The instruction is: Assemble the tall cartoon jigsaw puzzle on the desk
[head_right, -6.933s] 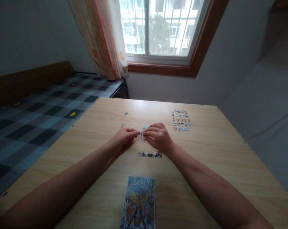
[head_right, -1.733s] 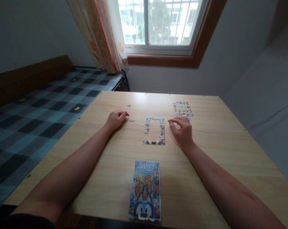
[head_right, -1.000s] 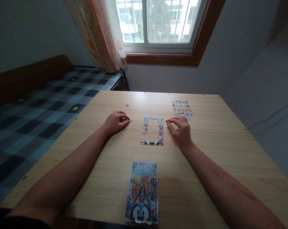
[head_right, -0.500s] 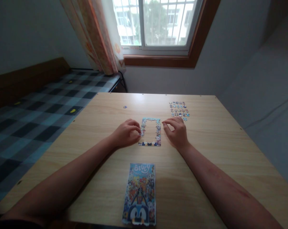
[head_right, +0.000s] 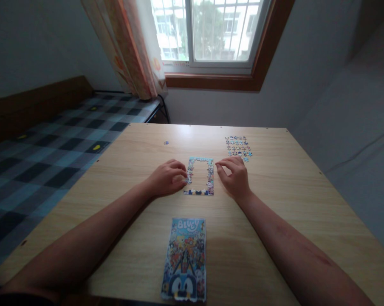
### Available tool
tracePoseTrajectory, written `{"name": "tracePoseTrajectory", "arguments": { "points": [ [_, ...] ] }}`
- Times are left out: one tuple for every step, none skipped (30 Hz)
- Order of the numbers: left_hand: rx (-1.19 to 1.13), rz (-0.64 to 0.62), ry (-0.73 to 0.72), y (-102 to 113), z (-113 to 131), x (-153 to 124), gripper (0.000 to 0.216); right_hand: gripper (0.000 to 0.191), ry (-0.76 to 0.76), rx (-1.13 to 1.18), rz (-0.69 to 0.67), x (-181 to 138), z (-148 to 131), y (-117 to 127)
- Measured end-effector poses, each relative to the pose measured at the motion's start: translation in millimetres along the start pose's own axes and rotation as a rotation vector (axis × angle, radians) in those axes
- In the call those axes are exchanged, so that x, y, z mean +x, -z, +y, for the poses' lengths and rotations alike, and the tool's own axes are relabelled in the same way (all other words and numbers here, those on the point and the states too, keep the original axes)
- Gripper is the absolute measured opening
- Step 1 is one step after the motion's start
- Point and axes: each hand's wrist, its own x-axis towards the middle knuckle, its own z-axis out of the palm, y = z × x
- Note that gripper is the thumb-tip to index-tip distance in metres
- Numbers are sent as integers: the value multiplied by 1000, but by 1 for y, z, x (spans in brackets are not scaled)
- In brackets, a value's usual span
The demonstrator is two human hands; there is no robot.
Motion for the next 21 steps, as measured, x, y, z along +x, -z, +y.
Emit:
{"name": "tracePoseTrajectory", "arguments": {
  "points": [
    [-6, 1, -7, 1, -1, -1, 16, 14, 4, 0, 1, 0, 0, 0],
    [-13, 3, -18, 1, -1, -1, 19, 14, 7, 1, 2, 0, 0, 0],
    [-22, 6, -31, 2, -2, -1, 22, 14, 8, 1, 3, 0, 0, 0],
    [-35, 9, -42, 2, -2, -1, 24, 14, 8, 2, 4, 0, 0, 0],
    [-51, 12, -51, 2, -1, -1, 25, 14, 6, 1, 4, 0, 0, 0],
    [-69, 12, -55, 1, -1, 0, 25, 14, 5, 2, 4, 0, 0, 0],
    [-90, 11, -56, 0, -2, 1, 24, 13, 4, 3, 4, 0, 0, 0],
    [-110, 9, -53, -1, -2, 2, 24, 13, 5, 5, 4, 0, 0, 0],
    [-128, 7, -50, -3, -3, 3, 25, 13, 8, 7, 5, 0, 0, 0],
    [-140, 8, -47, -4, -4, 4, 25, 13, 12, 10, 7, 0, 0, -1],
    [-147, 12, -45, -6, -6, 6, 25, 13, 17, 13, 8, 0, 0, -1],
    [-149, 16, -48, -8, -7, 7, 23, 13, 21, 13, 8, 0, 0, -1],
    [-147, 17, -53, -9, -8, 8, 22, 13, 25, 13, 7, 0, 0, -1],
    [-144, 13, -60, -10, -10, 9, 20, 13, 27, 11, 6, 0, -1, -1],
    [-139, 4, -69, -11, -11, 10, 19, 13, 27, 9, 5, 0, -1, -1],
    [-134, -7, -77, -12, -12, 11, 18, 13, 27, 7, 4, 0, -1, -1],
    [-127, -17, -85, -12, -12, 11, 18, 14, 26, 7, 4, 0, -1, -2],
    [-120, -23, -90, -13, -13, 12, 18, 14, 25, 7, 4, 0, -1, -2],
    [-113, -25, -95, -13, -13, 13, 17, 14, 24, 7, 4, 0, -1, -2],
    [-108, -24, -97, -13, -13, 13, 17, 14, 24, 7, 3, 0, -1, -2],
    [-104, -20, -96, -14, -13, 13, 17, 15, 26, 7, 3, 0, -1, -3]
  ]
}}
